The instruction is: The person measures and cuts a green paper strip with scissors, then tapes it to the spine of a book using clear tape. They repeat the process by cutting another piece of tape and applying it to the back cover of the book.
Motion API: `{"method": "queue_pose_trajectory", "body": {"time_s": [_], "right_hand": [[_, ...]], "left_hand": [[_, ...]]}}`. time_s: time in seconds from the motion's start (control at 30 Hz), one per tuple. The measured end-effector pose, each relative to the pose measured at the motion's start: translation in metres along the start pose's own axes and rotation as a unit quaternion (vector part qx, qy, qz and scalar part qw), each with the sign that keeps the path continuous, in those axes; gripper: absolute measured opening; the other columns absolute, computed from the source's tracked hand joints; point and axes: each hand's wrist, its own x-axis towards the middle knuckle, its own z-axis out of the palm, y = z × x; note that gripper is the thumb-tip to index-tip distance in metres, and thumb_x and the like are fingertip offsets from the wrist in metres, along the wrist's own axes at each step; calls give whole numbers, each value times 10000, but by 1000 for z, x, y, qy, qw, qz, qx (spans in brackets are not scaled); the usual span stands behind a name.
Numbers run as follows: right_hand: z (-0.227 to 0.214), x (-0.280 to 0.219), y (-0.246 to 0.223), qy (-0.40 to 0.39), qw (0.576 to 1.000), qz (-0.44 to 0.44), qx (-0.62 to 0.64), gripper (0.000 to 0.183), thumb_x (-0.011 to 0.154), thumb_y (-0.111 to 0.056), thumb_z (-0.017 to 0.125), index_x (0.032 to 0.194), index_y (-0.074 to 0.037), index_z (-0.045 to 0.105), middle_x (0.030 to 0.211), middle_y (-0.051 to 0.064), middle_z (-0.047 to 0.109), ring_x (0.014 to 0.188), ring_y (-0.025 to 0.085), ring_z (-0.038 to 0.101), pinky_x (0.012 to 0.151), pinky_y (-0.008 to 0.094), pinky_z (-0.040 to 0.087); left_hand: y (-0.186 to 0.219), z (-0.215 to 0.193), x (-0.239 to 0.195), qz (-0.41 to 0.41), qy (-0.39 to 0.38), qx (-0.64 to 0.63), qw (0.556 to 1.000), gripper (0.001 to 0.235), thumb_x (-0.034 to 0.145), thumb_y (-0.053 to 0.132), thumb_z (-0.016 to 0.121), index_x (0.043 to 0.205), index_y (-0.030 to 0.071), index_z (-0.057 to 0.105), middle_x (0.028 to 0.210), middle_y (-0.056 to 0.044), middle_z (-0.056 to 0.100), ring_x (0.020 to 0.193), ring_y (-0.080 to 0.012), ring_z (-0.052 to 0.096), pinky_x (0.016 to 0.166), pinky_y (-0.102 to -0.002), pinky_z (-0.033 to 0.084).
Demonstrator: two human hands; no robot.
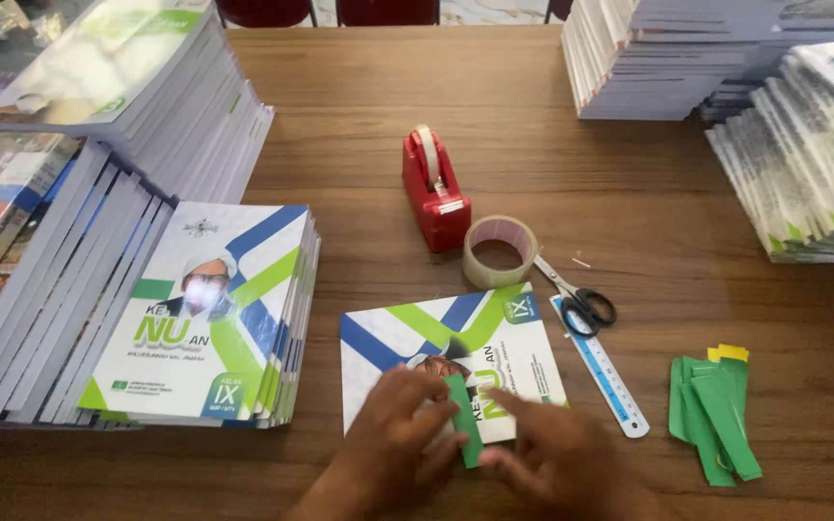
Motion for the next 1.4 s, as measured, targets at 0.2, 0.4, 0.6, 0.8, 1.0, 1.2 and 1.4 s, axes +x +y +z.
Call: {"method": "queue_pose_trajectory", "body": {"time_s": [0.2,0.4,0.6,0.8,1.0,1.2,1.4], "right_hand": [[-38,35,44,128,974,69,-173,442,873,-285,714,1266,-85,673,1183,116,697,1086,347,625,924,479,500],[-27,26,93,101,961,86,-243,382,844,-373,720,1128,-122,768,1284,151,681,1186,378,614,1023,509,488],[-39,26,90,42,940,255,-223,324,826,-488,737,938,-184,727,916,96,728,879,377,629,776,524,475],[-52,28,86,63,951,205,-224,446,870,-464,685,1153,-120,708,1053,147,745,958,388,664,835,510,497],[-51,18,86,106,953,195,-205,335,869,-381,717,1094,-134,708,1042,83,707,957,341,609,865,469,484],[-70,24,63,-92,913,356,-177,428,795,-612,740,865,-195,667,895,59,692,868,284,655,766,434,483],[-52,16,80,-80,933,341,-87,371,796,-460,782,1131,-303,761,995,-2,710,904,195,682,827,364,526]], "left_hand": [[-5,11,-6,16,-28,-9,999,211,900,230,782,950,43,697,1005,-120,652,868,-327,578,767,-484,447],[-10,16,-19,-26,-49,37,998,257,830,303,840,906,123,673,1008,-56,627,981,-301,593,1044,-595,390],[-25,11,-29,-33,-101,24,994,335,840,363,838,1033,130,695,1107,-85,649,1098,-336,623,1099,-625,322],[-21,11,-27,-23,-112,8,993,380,842,361,844,1102,127,696,1092,-81,638,1072,-345,608,1072,-603,367],[-15,11,-24,-16,-87,-9,996,329,868,361,819,1061,124,698,1067,-47,643,1034,-273,617,1078,-596,362],[-16,12,-23,-38,-100,1,994,394,813,367,865,1093,139,708,1142,-56,651,1101,-280,624,1083,-633,351],[-24,15,-32,-74,-111,-27,991,476,758,350,902,1148,153,714,1242,-37,650,1203,-261,609,1098,-677,274]]}}
